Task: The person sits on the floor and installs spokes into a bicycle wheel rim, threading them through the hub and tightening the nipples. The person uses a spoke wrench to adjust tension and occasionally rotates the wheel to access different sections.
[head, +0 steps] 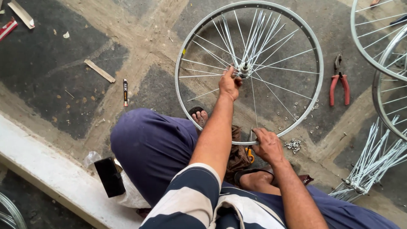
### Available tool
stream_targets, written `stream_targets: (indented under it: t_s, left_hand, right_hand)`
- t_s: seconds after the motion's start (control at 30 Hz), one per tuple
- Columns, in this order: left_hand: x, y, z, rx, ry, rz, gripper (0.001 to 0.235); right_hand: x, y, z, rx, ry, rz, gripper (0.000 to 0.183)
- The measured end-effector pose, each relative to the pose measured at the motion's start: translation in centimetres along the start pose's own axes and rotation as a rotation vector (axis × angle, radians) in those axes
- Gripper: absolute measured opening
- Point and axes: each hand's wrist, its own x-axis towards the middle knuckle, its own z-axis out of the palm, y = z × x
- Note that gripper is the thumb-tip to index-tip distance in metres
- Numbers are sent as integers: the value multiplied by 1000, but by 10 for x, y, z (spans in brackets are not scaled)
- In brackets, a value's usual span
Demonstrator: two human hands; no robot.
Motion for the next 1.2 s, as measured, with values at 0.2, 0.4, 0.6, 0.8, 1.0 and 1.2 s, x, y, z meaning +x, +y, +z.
stream_targets:
  t_s: [0.2, 0.4, 0.6, 0.8, 1.0, 1.2]
  left_hand:
    - [15, -20, -1, -99, 11, 108, 17]
    - [6, -27, -7, -91, 221, 248, 15]
    - [-8, -2, 0, 98, 455, 282, 25]
    - [-49, -12, -39, 675, 661, 450, 40]
    - [-90, -74, -74, 957, -38, -401, 27]
    - [-110, -79, -73, 881, -299, -7, 33]
  right_hand:
    - [-1, 2, 2, 96, 42, -51, 58]
    - [-5, 0, 8, 155, 109, -92, 58]
    - [-5, 2, 7, 48, 156, -130, 60]
    - [-1, 0, 0, -120, 82, -72, 61]
    - [-3, -2, -10, -162, 62, -42, 63]
    - [-18, 8, 4, -163, 251, -163, 50]
